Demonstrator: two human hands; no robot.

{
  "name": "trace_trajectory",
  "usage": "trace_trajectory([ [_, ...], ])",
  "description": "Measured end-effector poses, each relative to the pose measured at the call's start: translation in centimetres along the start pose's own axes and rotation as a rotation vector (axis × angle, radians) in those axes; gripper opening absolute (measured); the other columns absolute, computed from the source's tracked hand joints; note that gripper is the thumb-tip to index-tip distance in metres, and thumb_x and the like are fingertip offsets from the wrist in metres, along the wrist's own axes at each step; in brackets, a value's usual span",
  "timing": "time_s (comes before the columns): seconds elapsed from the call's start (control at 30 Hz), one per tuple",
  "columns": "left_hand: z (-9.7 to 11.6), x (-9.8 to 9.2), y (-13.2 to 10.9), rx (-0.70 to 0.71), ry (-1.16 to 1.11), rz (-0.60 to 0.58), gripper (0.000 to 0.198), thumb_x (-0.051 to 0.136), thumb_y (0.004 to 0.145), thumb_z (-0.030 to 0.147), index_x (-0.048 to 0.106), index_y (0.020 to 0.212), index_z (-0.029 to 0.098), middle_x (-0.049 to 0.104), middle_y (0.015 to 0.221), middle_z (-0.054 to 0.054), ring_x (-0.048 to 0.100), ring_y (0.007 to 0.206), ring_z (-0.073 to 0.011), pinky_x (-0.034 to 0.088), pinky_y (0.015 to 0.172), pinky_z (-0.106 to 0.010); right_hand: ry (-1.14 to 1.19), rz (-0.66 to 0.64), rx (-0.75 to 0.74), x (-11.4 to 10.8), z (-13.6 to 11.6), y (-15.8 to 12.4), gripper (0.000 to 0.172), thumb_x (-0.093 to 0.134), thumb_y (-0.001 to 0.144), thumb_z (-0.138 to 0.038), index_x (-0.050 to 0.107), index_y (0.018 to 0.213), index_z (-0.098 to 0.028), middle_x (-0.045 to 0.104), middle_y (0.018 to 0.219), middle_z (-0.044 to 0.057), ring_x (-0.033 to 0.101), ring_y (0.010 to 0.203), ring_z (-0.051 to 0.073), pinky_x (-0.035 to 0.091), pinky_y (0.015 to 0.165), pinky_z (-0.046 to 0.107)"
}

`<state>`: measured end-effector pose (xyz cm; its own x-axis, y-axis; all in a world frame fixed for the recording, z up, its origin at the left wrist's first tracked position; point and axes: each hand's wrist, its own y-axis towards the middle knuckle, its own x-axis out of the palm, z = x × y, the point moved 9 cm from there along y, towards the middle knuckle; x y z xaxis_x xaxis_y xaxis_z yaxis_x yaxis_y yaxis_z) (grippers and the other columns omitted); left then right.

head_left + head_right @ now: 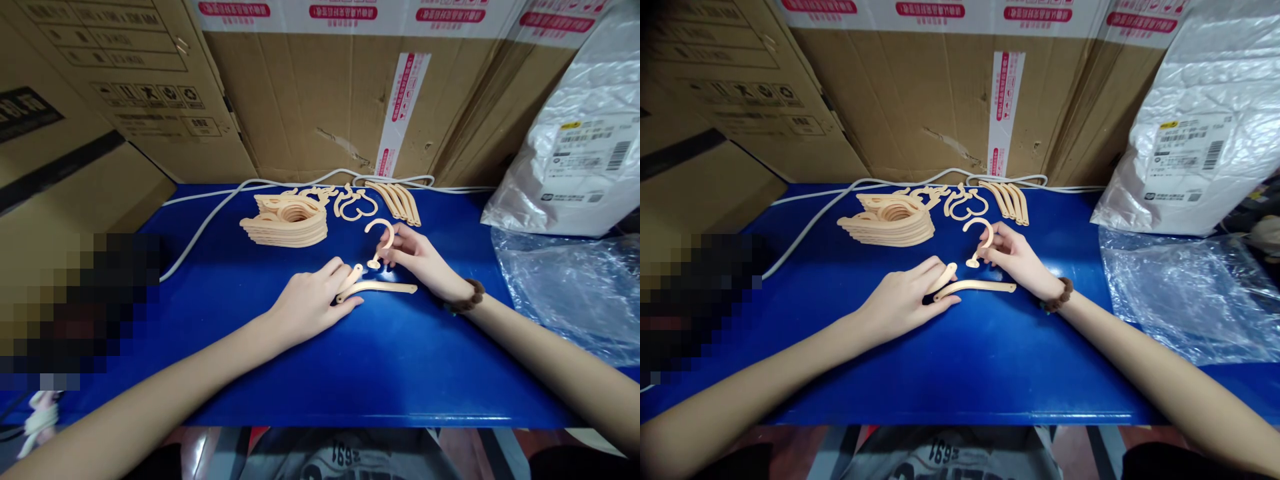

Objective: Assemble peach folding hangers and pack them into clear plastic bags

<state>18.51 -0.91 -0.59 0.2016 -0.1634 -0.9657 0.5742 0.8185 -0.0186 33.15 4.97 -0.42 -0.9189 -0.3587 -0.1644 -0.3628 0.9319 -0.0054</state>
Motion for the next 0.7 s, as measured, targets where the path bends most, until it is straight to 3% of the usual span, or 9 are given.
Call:
trace_trajectory([
  [0.17, 0.2, 0.3, -0.1, -0.008, -0.067, -0.07, 0.021, 0.048, 0.101, 0.036, 0.055, 0.114, 0.022, 0.065, 0.117, -0.004, 0.071, 0.092, -0.0221, 0.051, 0.067, -0.031, 0.013, 0.004, -0.027, 0.0, -0.1, 0.0, 0.025, 0.073, 0.081, -0.033, 0.054, 0.089, -0.02, 0.063, 0.082, -0.001, 0.055, 0.069, 0.011, 0.045, 0.063, 0.027],
  [0.27, 0.2, -0.1, -0.2, -0.022, -0.158, -0.061, 0.026, 0.053, 0.099, 0.045, 0.053, 0.108, 0.021, 0.068, 0.115, -0.004, 0.071, 0.099, -0.0245, 0.052, 0.074, -0.031, 0.033, 0.01, -0.043, 0.0, -0.1, -0.1, 0.028, 0.075, 0.081, -0.032, 0.052, 0.092, -0.02, 0.064, 0.083, -0.001, 0.056, 0.067, 0.01, 0.047, 0.064, 0.028],
  [0.37, -0.5, -0.4, -0.1, -0.076, -0.246, -0.025, 0.033, 0.048, 0.1, 0.051, 0.047, 0.116, 0.021, 0.069, 0.114, -0.005, 0.072, 0.096, -0.027, 0.052, 0.073, -0.035, 0.061, 0.007, -0.052, 0.1, -0.1, -0.2, 0.034, 0.075, 0.081, -0.031, 0.048, 0.101, -0.022, 0.065, 0.084, -0.002, 0.057, 0.065, 0.01, 0.048, 0.062, 0.028],
  [0.47, -1.3, -0.5, 0.0, -0.098, -0.265, 0.006, 0.027, 0.033, 0.104, 0.038, 0.041, 0.124, 0.019, 0.07, 0.111, -0.006, 0.073, 0.087, -0.027, 0.05, 0.069, -0.037, 0.111, -0.018, -0.049, 0.4, -0.3, -0.4, 0.047, 0.076, 0.079, -0.028, 0.045, 0.113, -0.023, 0.064, 0.083, -0.003, 0.059, 0.065, 0.011, 0.048, 0.06, 0.027],
  [0.57, -1.4, -0.7, 0.3, -0.043, -0.248, 0.047, 0.024, 0.03, 0.105, 0.033, 0.044, 0.118, 0.019, 0.07, 0.107, -0.005, 0.072, 0.083, -0.0254, 0.049, 0.065, -0.036, 0.151, -0.05, -0.037, 0.8, -0.5, -0.4, 0.055, 0.077, 0.078, -0.025, 0.045, 0.122, -0.022, 0.063, 0.08, -0.004, 0.058, 0.065, 0.01, 0.047, 0.061, 0.027],
  [0.7, -0.8, -1.3, 0.4, 0.081, -0.251, 0.135, 0.024, 0.033, 0.105, 0.032, 0.05, 0.119, 0.02, 0.069, 0.113, -0.003, 0.07, 0.097, -0.0232, 0.05, 0.071, -0.033, 0.193, -0.022, -0.023, 0.4, -0.3, -0.2, 0.056, 0.078, 0.077, -0.024, 0.045, 0.122, -0.02, 0.066, 0.079, -0.004, 0.055, 0.063, 0.009, 0.046, 0.064, 0.027],
])
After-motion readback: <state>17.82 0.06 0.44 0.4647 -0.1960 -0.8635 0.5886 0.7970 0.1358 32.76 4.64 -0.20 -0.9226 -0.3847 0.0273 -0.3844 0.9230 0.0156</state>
